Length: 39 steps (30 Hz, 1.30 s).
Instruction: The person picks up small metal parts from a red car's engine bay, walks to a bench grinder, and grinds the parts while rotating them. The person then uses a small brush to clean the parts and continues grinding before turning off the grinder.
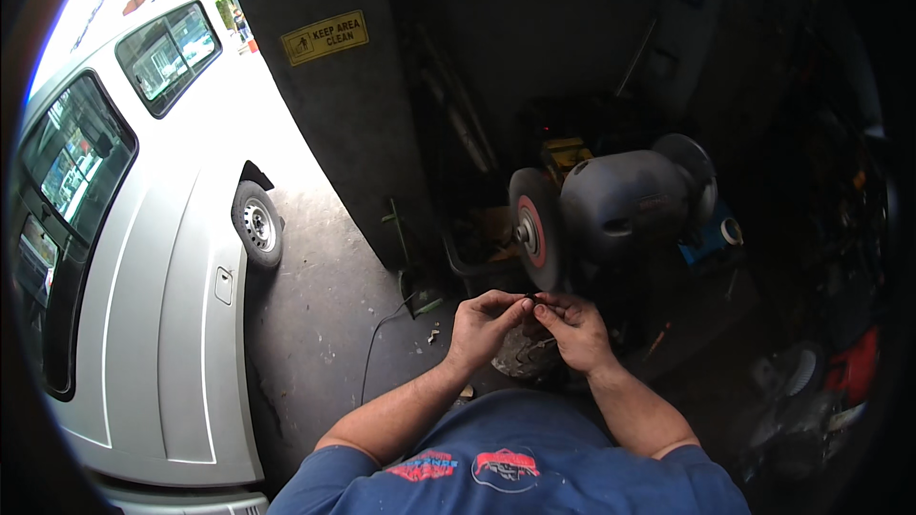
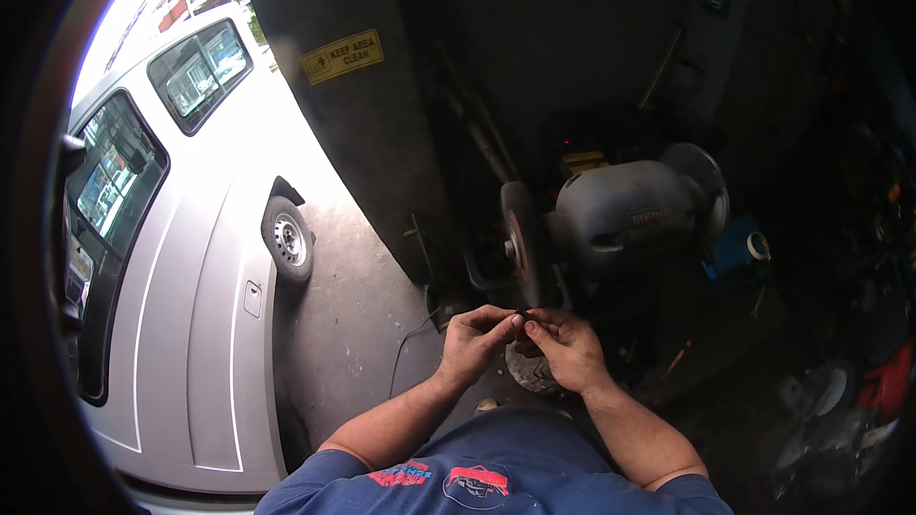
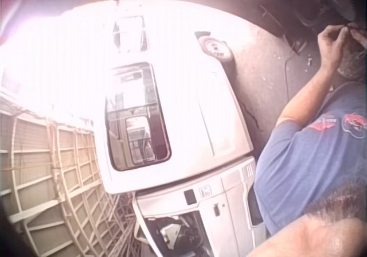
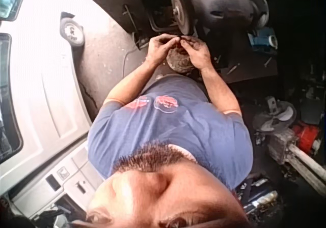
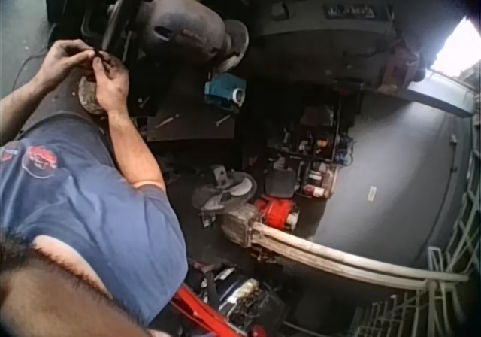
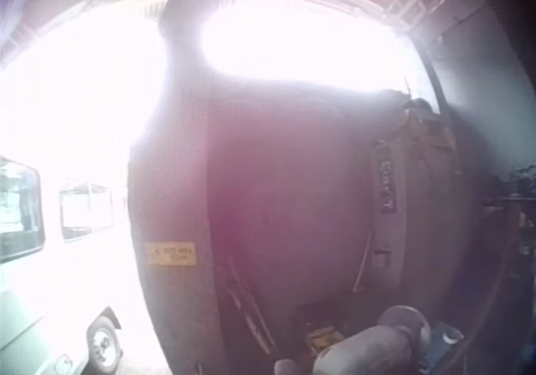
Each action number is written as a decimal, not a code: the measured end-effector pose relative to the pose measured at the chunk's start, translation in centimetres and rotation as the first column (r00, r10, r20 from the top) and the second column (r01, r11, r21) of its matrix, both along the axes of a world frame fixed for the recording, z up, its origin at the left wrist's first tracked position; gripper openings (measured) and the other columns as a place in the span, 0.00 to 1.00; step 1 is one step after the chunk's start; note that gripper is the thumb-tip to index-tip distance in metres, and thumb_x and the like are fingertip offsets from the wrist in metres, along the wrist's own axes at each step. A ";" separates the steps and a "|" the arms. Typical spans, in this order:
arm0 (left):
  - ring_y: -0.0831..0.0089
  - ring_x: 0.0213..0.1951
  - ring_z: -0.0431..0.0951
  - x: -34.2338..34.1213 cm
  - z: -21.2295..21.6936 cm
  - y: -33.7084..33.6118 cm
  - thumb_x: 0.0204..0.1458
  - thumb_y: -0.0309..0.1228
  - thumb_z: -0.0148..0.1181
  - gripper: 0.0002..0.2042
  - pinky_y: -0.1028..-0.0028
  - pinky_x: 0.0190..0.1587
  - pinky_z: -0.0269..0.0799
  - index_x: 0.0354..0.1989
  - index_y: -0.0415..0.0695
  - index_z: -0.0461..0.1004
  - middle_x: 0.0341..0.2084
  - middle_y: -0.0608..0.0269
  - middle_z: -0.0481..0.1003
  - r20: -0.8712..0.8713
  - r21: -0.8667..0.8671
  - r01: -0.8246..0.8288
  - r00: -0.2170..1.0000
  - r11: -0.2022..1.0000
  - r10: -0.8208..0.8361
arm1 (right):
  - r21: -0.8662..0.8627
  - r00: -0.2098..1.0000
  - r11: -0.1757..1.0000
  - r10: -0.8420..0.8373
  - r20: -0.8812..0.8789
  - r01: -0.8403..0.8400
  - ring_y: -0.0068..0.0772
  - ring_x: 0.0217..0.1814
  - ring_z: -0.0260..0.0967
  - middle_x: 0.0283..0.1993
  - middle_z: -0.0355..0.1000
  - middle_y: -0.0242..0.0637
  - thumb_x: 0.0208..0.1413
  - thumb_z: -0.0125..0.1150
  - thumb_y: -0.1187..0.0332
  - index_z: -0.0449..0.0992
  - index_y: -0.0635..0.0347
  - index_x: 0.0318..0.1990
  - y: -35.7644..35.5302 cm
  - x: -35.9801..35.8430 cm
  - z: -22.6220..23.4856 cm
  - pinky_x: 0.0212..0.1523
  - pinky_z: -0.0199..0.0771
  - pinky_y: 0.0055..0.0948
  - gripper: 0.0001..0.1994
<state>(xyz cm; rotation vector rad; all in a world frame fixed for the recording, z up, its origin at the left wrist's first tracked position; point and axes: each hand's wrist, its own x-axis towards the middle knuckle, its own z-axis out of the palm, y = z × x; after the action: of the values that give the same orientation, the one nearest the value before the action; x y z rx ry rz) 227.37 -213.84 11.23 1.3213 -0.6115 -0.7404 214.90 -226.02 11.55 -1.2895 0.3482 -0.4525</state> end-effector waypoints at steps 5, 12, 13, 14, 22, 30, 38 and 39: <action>0.80 0.36 0.76 -0.3 0.1 -0.2 0.55 0.30 0.65 0.10 0.77 0.41 0.73 0.40 0.35 0.79 0.32 0.63 0.80 -0.015 -0.079 -0.009 1.000 0.997 0.008 | 0.029 1.000 0.999 -0.018 0.017 0.017 0.29 0.38 0.77 0.42 0.78 0.39 0.62 0.57 0.70 0.75 0.64 0.49 0.1 0.5 0.1 0.40 0.81 0.27 0.11; 0.81 0.36 0.77 -0.3 0.1 -1.0 0.54 0.29 0.65 0.09 0.79 0.42 0.74 0.39 0.35 0.79 0.33 0.62 0.80 -0.003 -0.046 -0.013 1.000 0.999 0.013 | 0.001 0.999 1.000 -0.030 -0.013 0.030 0.28 0.38 0.77 0.42 0.78 0.39 0.63 0.57 0.68 0.75 0.65 0.49 -0.3 0.2 0.4 0.40 0.80 0.27 0.12; 0.82 0.36 0.77 -0.3 0.0 -1.1 0.54 0.29 0.65 0.09 0.79 0.42 0.74 0.38 0.35 0.80 0.32 0.62 0.80 0.004 -0.060 -0.012 1.000 0.998 0.013 | -0.032 0.999 0.998 -0.046 -0.022 0.045 0.28 0.38 0.77 0.42 0.78 0.39 0.63 0.57 0.68 0.75 0.65 0.49 -0.3 0.2 0.4 0.40 0.80 0.27 0.12; 0.82 0.36 0.77 -0.3 0.0 -1.2 0.54 0.29 0.65 0.09 0.79 0.42 0.74 0.38 0.35 0.80 0.32 0.63 0.80 0.012 -0.054 -0.014 1.000 0.998 0.015 | -0.039 0.999 0.998 -0.047 -0.017 0.046 0.28 0.38 0.77 0.42 0.77 0.39 0.63 0.57 0.68 0.75 0.65 0.49 -0.3 0.2 0.4 0.40 0.80 0.27 0.12; 0.82 0.34 0.76 -0.5 0.0 -1.5 0.54 0.31 0.66 0.10 0.79 0.40 0.73 0.37 0.36 0.79 0.30 0.63 0.80 0.041 -0.015 -0.005 0.999 1.000 0.005 | -0.034 0.990 0.990 -0.140 -0.026 0.139 0.27 0.38 0.76 0.40 0.77 0.37 0.63 0.57 0.69 0.77 0.65 0.46 0.4 -0.1 0.7 0.41 0.78 0.26 0.10; 0.82 0.29 0.75 -1.1 0.3 -1.8 0.54 0.30 0.66 0.09 0.79 0.33 0.73 0.37 0.36 0.78 0.26 0.65 0.78 0.006 -0.071 0.011 1.000 0.997 -0.011 | -0.024 0.970 0.974 -0.224 0.099 0.227 0.26 0.37 0.76 0.40 0.77 0.35 0.63 0.56 0.68 0.76 0.63 0.48 1.3 -0.1 -0.8 0.40 0.79 0.26 0.11; 0.78 0.35 0.77 -1.1 -0.3 -0.4 0.53 0.27 0.65 0.07 0.76 0.40 0.73 0.36 0.37 0.78 0.31 0.62 0.78 0.215 -0.089 0.004 0.977 0.996 0.015 | 0.005 0.992 0.992 -0.128 0.019 0.128 0.23 0.45 0.74 0.45 0.76 0.36 0.60 0.59 0.74 0.74 0.63 0.50 1.9 -1.4 -1.8 0.45 0.76 0.22 0.11; 0.75 0.36 0.78 -1.0 -0.3 -0.2 0.52 0.27 0.65 0.07 0.75 0.40 0.74 0.35 0.37 0.79 0.32 0.62 0.78 0.284 -0.079 -0.004 0.958 0.997 0.027 | -0.015 0.996 0.996 -0.093 0.001 0.093 0.23 0.46 0.73 0.46 0.75 0.36 0.60 0.60 0.75 0.74 0.63 0.50 1.9 -1.4 -1.8 0.46 0.75 0.22 0.12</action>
<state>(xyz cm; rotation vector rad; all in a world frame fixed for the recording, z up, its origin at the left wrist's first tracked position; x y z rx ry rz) 226.40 -214.07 10.94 1.3694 -0.8510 -0.5103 213.48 -224.08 9.75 -1.2911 0.4070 -0.5346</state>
